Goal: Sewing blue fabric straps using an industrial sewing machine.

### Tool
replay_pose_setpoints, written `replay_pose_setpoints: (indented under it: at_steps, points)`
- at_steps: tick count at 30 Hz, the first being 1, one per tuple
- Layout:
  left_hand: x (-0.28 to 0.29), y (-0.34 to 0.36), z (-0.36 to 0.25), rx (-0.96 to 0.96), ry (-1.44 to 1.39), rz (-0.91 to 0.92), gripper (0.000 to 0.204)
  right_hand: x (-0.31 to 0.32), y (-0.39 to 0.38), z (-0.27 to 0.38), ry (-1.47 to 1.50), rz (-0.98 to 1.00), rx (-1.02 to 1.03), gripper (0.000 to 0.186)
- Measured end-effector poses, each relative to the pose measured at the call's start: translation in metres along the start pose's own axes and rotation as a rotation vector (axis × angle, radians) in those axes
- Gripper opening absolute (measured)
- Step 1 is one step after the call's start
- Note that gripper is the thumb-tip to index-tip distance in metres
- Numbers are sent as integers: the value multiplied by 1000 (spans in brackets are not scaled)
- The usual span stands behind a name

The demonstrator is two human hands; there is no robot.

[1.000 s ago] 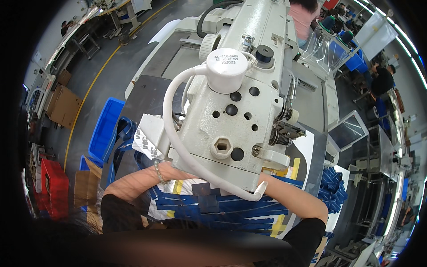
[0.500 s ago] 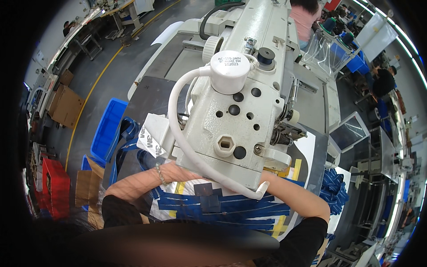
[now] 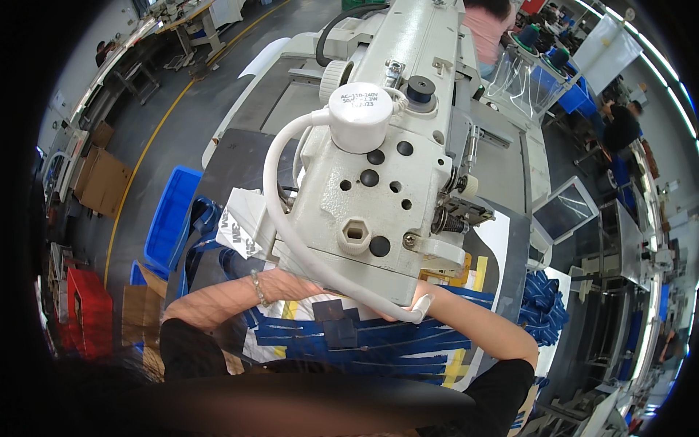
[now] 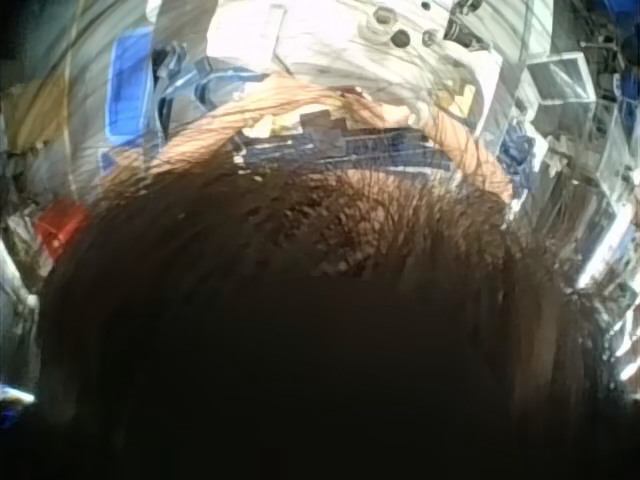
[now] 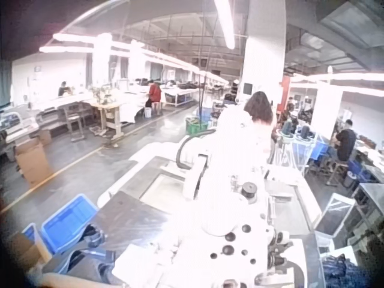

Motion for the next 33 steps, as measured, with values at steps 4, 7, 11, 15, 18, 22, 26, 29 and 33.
replay_pose_setpoints:
  at_steps: [4, 7, 11, 15, 18, 22, 26, 29, 33]
  points:
    - [6, 1, -2, 62, -49, 90, 26, 11, -12, 3, 352, 10, -131, 33]
    - [5, 0, 1, 46, -93, 66, 27, 14, -25, 4, 888, 167, -348, 27]
    - [5, 0, 3, -35, -146, -16, 30, 20, -29, 6, 1662, 272, -895, 29]
    - [17, 0, -1, 149, -403, 46, 31, 25, -31, 3, 1647, 340, -1106, 32]
    - [11, -6, 4, 221, -467, 90, 31, 27, -28, 6, 1694, 347, -1233, 28]
    - [-1, -12, 12, 287, -405, 195, 32, 28, -28, 5, 1706, 359, -1336, 30]
    - [10, -7, 5, 243, -441, 113, 34, 27, -27, 7, 1746, 335, -1384, 32]
    - [16, 2, 0, 182, -513, 22, 34, 29, -27, 8, 1763, 335, -1400, 33]
    - [18, 1, -1, 182, -499, 24, 35, 37, -25, 26, 1813, 368, -1378, 35]
Point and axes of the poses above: each hand's wrist, its own y-axis towards the middle knuckle, its own x-axis out of the back of the hand, z = x × y, the point moved 4 cm from there along y, towards the middle knuckle, and after that the axes turned 10 degrees about -y, right-handed, at the moved point
